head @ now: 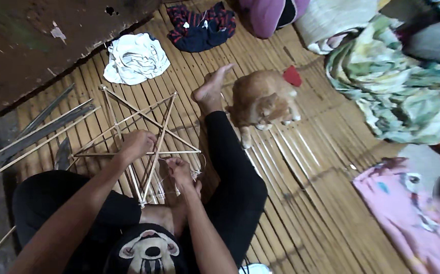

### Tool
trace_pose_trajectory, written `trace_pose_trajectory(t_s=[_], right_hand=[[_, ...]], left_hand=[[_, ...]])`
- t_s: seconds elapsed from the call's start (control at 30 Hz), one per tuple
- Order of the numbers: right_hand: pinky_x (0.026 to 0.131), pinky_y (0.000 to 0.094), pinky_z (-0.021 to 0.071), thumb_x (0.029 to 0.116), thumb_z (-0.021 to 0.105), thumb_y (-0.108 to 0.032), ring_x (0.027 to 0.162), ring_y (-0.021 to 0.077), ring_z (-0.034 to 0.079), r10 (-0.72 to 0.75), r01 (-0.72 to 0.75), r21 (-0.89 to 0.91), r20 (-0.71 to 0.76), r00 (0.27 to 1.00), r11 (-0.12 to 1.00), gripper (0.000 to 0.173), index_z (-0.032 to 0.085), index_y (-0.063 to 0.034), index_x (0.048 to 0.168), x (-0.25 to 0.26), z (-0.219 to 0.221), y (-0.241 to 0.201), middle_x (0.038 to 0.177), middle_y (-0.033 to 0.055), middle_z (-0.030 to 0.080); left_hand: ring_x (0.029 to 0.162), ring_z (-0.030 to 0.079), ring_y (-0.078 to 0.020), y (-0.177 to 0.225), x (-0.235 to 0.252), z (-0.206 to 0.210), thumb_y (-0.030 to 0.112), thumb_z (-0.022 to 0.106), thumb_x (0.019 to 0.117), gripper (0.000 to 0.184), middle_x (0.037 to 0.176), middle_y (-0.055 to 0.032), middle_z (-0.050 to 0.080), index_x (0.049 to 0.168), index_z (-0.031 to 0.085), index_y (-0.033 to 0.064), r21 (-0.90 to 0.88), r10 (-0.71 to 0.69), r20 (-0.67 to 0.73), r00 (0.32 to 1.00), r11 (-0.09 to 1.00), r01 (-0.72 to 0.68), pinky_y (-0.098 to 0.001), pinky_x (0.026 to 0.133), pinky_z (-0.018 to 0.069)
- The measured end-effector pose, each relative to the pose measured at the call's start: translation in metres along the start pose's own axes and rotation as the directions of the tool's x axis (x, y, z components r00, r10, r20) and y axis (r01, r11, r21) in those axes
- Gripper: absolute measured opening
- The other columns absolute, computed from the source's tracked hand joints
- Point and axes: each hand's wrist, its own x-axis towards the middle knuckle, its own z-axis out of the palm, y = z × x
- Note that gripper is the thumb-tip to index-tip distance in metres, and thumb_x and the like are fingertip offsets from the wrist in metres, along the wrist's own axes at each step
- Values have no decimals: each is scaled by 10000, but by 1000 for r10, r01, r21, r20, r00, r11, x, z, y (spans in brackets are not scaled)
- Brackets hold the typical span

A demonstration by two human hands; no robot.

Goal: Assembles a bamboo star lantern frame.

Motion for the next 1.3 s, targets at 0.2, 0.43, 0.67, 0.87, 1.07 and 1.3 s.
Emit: trace_pose_trajectory(t_s=[0.2, 0.43, 0.67, 0.87, 1.07, 1.3], right_hand=[[498, 194, 433, 1043, 556, -36, 521, 64, 481, 117, -105, 115, -96, 989, 988, 138, 632, 79, 1036, 8, 6, 7, 710, 50, 549], [520, 233, 481, 1031, 584, -49, 528, 95, 527, 111, -113, -18, -99, 989, 993, 152, 661, 77, 1068, 11, 13, 8, 740, 86, 601], [560, 283, 538, 1038, 573, -62, 563, 138, 612, 115, -126, -57, -160, 980, 990, 151, 651, 67, 1054, 17, 25, 9, 752, 116, 660], [553, 285, 551, 1043, 576, -78, 553, 142, 628, 90, -103, -59, -191, 977, 993, 152, 636, 61, 1029, 15, 28, 8, 739, 115, 667], [592, 322, 577, 1040, 585, -97, 585, 167, 658, 61, -84, -124, -179, 982, 989, 163, 646, 54, 1033, 17, 31, 13, 758, 121, 681], [564, 293, 571, 1041, 578, -72, 554, 147, 644, 49, -63, -99, -140, 989, 993, 155, 632, 71, 1015, 13, 32, 15, 734, 117, 670]], left_hand=[[1154, 631, -422, -3, 44, 15, 133, 558, 1035, 230, 1195, -198, 694, 1148, 748, 69, 220, -155, 283, 947, 971, 93, -671, 965, 456], [982, 668, -369, -16, 64, 24, 118, 599, 1012, 181, 1002, -201, 711, 1016, 738, 4, 182, -233, 337, 912, 967, 180, -619, 897, 486], [884, 658, -318, -17, 66, 24, 131, 614, 1002, 172, 940, -167, 708, 971, 734, 11, 162, -260, 347, 901, 963, 215, -571, 841, 492], [887, 676, -298, -23, 70, 26, 133, 595, 1020, 192, 953, -167, 716, 997, 734, 2, 132, -250, 367, 896, 968, 216, -549, 860, 510], [838, 669, -249, -22, 67, 25, 142, 583, 1024, 200, 957, -143, 716, 1024, 733, 9, 92, -268, 354, 896, 963, 252, -487, 829, 526], [863, 672, -262, -22, 66, 24, 147, 571, 1033, 210, 976, -154, 713, 1065, 730, 13, 116, -268, 365, 892, 963, 242, -501, 847, 524]])
